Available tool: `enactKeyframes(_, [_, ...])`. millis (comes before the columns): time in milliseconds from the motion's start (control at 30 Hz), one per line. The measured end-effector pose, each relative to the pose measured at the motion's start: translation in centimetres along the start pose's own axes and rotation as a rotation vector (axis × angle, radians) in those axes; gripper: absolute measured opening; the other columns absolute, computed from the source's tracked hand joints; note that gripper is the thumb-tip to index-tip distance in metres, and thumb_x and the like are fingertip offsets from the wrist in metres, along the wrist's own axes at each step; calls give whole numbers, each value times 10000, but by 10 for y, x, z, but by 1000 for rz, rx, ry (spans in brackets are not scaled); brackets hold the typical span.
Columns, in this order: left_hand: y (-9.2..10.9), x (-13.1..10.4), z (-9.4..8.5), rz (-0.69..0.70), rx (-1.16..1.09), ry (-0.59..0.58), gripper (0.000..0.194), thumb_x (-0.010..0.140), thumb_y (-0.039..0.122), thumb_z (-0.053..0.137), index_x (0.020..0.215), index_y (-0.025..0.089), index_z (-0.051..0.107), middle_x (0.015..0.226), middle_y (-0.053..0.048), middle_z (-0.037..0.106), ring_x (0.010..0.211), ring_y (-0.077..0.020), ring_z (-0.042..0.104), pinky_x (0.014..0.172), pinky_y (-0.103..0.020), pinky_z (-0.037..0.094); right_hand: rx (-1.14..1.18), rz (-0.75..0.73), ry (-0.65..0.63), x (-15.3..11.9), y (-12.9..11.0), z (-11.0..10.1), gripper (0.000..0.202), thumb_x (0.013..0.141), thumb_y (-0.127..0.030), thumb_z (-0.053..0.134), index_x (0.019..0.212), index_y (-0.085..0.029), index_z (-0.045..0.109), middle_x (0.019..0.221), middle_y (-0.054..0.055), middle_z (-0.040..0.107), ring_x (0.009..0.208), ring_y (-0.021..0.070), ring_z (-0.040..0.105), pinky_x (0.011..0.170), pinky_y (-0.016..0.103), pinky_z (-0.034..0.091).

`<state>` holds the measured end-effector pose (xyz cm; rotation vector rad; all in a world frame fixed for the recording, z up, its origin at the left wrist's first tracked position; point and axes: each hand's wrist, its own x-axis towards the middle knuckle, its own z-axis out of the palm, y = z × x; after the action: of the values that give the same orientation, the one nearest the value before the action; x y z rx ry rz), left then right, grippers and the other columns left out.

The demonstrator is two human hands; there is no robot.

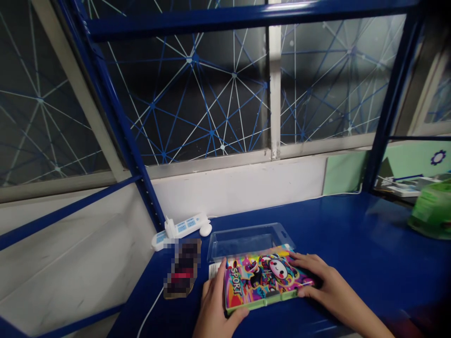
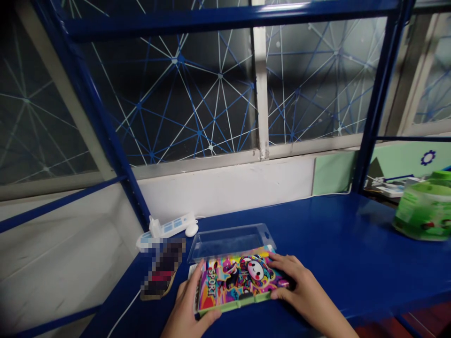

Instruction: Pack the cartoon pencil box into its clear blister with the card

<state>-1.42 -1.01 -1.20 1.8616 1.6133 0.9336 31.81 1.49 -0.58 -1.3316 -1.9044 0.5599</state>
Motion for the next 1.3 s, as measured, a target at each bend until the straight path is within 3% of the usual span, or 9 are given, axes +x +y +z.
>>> enactKeyframes(133, [-2, 3, 0, -21, 10, -34, 1063, 644, 202, 697, 1573, 253, 182, 1443, -131, 472, 1342, -286, 482, 1141, -397, 338, 25, 113, 140, 4, -1, -3, 368, 823, -570, 661, 1019, -286, 786, 1099, 79, 765, 1083, 306, 674, 938, 374, 514])
enactKeyframes(333, [-11, 5, 6, -8, 32, -40, 1059, 631, 205, 714, 1566, 229, 218, 1520, -143, 427, 1390, -290, 430, 1157, -392, 317, 161, 204, 233, 13, 6, 4, 468, 856, -649, 557, 884, -230, 764, 929, 55, 786, 893, 272, 707, 789, 300, 526])
enactKeyframes(400, [-12, 5, 8, -4, 46, -23, 1049, 637, 225, 718, 1564, 217, 227, 1563, -140, 379, 1412, -299, 404, 1164, -395, 311, 176, 208, 215, 13, 5, 4, 470, 874, -648, 543, 890, -228, 752, 952, 51, 785, 940, 276, 699, 815, 296, 515])
enactKeyframes(500, [-11, 4, 8, -21, 49, -21, 1017, 643, 236, 716, 1553, 227, 261, 1529, -128, 438, 1405, -310, 416, 1155, -409, 328, 217, 215, 150, 8, 1, 1, 456, 888, -636, 549, 988, -235, 741, 1082, 57, 771, 1026, 278, 684, 890, 305, 501])
enactKeyframes(633, [-7, 5, 7, 20, -5, 51, 825, 822, 424, 598, 1548, 216, 265, 1524, -127, 462, 1408, -275, 428, 1152, -415, 338, 255, 196, 50, 0, -1, -4, 461, 910, -603, 544, 1184, -266, 700, 1290, 60, 697, 1185, 285, 627, 1024, 347, 458])
enactKeyframes(767, [-3, 9, 9, -43, -13, 141, 593, 910, 594, 408, 1358, 224, 526, 1375, -110, 605, 1316, -256, 532, 1131, -409, 388, 255, 109, -18, -4, 2, -2, 503, 870, -555, 628, 1277, -262, 664, 1366, 75, 649, 1258, 302, 584, 1076, 388, 438])
enactKeyframes(933, [-2, 12, 11, -57, -60, 163, 547, 911, 650, 356, 1172, 243, 611, 1234, -97, 665, 1177, -254, 622, 1066, -405, 468, 226, 83, -5, -3, 5, 4, 590, 745, -518, 771, 1257, -240, 674, 1284, 95, 696, 1164, 324, 643, 1002, 393, 497])
enactKeyframes(1167, [-9, 9, 17, -17, 129, 148, 647, 882, 600, 442, 1299, 124, 574, 1383, -183, 605, 1360, -317, 488, 1138, -441, 364, 201, 152, 41, 1, -3, 4, 426, 907, -596, 540, 1014, -217, 704, 991, 58, 773, 941, 287, 702, 836, 334, 546])
enactKeyframes(1300, [-13, 11, 19, -32, 135, 116, 640, 905, 552, 402, 1407, 161, 472, 1408, -150, 598, 1283, -299, 570, 1057, -432, 427, 139, 160, 92, 4, -5, 6, 429, 935, -582, 505, 1148, -234, 637, 1137, 66, 745, 1031, 276, 690, 871, 323, 537])
